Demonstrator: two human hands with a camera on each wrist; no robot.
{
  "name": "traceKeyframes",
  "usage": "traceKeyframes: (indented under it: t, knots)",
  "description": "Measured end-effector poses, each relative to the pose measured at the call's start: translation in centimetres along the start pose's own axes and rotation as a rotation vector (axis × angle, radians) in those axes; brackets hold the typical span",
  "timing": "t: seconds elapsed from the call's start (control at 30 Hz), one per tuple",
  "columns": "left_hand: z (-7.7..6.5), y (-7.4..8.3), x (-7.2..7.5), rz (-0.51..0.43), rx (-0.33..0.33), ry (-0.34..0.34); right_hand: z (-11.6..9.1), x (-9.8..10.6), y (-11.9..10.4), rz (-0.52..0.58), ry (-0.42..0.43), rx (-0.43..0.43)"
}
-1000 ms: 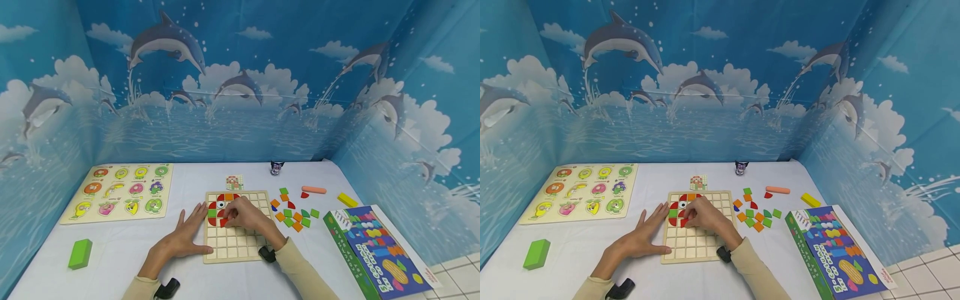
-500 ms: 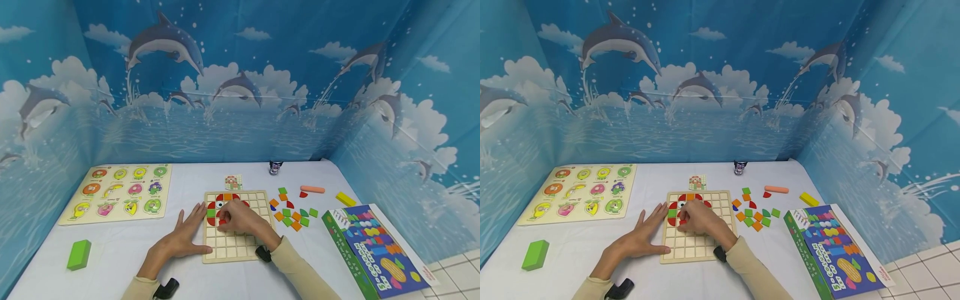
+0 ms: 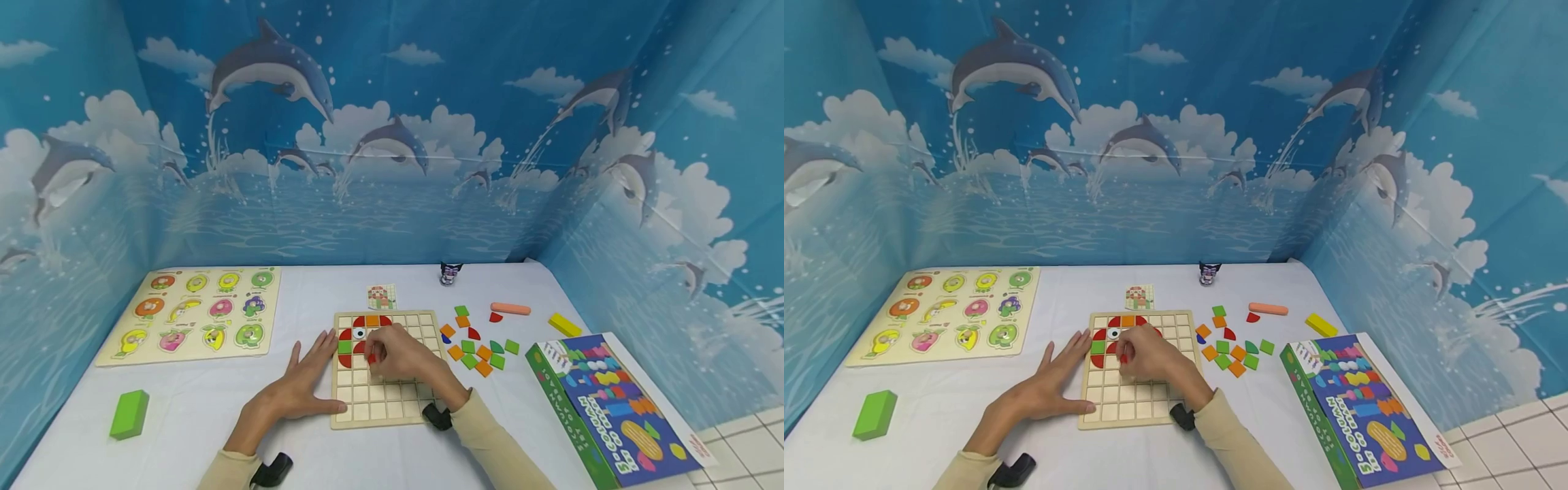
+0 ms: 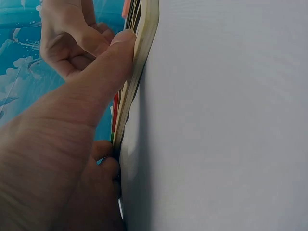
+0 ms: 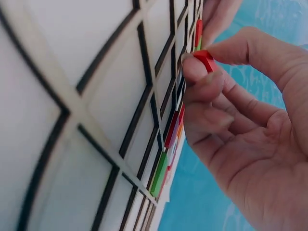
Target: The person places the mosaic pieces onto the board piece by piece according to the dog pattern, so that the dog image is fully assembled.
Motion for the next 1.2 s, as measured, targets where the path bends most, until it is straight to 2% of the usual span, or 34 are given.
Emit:
traceKeyframes:
  t: [0.37, 0.77, 0.97, 1.1, 1.2]
  knots:
    - [0.01, -0.03, -0.04, -0.010, 0.001, -0.010, 0.38, 0.02, 0.18, 0.091, -0.021, 0.003]
    - [-0.03, 0.03, 0.01, -0.010, -0.003, -0.008, 0.55, -0.03, 0.39, 0.040, 0.050, -0.093]
    - [-0.09, -0.06, 0.03, -0.014, -0.007, 0.010, 0.63, -0.52, 0.18, 0.015, 0.025, -0.038]
    - [0.02, -0.06, 0.00, -0.009, -0.001, 0.004, 0.73, -0.49, 0.00, -0.023, 0.055, -0.007]
    - [0.11, 0.00, -0.01, -0.004, 0.005, -0.005, 0.77, -0.32, 0.01, -0.028, 0.079, -0.015]
Point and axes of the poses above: each hand's wrist, its own z-axis towards the middle knuckle, its own x-axis out of the back of the hand, y = z × x, the point moved 7 cm from there along z, towards the middle knuckle, and after that the axes turned 8 degrees about y, right-handed, at the moved point
